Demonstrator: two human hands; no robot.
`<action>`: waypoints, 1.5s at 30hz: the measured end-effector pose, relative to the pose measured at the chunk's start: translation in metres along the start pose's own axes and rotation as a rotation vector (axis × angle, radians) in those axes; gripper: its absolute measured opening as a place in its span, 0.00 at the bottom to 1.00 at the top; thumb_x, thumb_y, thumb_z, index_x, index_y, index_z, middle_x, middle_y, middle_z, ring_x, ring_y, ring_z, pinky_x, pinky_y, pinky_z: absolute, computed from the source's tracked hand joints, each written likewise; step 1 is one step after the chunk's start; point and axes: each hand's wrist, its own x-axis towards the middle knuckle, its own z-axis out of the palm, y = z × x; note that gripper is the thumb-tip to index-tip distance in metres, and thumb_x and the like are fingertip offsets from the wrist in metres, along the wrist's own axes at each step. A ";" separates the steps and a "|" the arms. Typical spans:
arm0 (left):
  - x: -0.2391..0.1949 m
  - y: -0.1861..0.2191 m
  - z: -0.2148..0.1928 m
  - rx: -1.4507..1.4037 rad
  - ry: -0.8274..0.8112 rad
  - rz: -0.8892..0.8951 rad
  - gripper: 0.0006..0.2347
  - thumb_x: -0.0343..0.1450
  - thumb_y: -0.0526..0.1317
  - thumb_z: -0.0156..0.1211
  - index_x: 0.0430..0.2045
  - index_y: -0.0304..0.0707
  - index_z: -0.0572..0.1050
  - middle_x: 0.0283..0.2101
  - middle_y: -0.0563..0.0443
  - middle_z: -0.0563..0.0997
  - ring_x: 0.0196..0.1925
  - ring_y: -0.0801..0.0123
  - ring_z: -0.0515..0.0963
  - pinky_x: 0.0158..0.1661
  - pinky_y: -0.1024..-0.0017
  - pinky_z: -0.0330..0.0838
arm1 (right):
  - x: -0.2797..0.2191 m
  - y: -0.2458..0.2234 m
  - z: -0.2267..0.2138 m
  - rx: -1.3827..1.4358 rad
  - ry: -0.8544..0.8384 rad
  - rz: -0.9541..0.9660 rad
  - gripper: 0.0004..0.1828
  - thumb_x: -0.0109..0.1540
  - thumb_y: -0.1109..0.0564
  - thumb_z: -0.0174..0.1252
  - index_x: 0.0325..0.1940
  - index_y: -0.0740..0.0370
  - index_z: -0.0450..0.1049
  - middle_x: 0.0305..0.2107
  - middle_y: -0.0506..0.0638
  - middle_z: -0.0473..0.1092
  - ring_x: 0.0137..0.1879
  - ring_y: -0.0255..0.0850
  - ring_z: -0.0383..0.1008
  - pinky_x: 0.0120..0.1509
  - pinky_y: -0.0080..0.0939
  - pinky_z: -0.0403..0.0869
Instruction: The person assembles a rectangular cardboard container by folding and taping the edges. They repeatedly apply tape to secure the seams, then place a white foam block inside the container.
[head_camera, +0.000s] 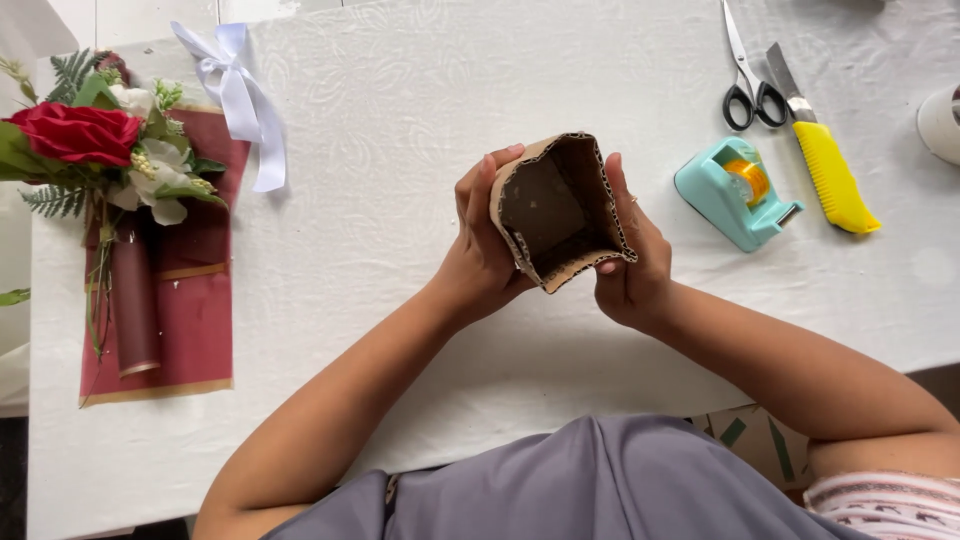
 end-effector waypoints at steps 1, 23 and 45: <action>0.004 0.000 -0.004 0.002 0.003 0.003 0.45 0.61 0.52 0.62 0.57 0.25 0.33 0.56 0.34 0.51 0.62 0.48 0.53 0.62 0.54 0.48 | 0.009 -0.003 -0.006 0.000 -0.001 -0.004 0.34 0.63 0.49 0.33 0.58 0.86 0.47 0.55 0.75 0.53 0.58 0.61 0.59 0.59 0.53 0.62; 0.013 0.003 -0.021 1.062 0.031 0.612 0.26 0.67 0.40 0.47 0.56 0.56 0.41 0.60 0.63 0.54 0.62 0.77 0.54 0.62 0.64 0.44 | 0.071 -0.040 -0.049 -0.016 -0.403 0.694 0.16 0.58 0.56 0.54 0.46 0.69 0.69 0.32 0.57 0.65 0.42 0.47 0.69 0.41 0.45 0.69; 0.007 -0.009 -0.023 0.837 0.039 0.248 0.22 0.66 0.46 0.57 0.52 0.51 0.58 0.52 0.53 0.65 0.54 0.63 0.65 0.54 0.59 0.52 | 0.071 -0.001 -0.058 0.296 -0.297 0.642 0.21 0.64 0.52 0.37 0.53 0.70 0.63 0.38 0.59 0.67 0.47 0.42 0.65 0.47 0.42 0.68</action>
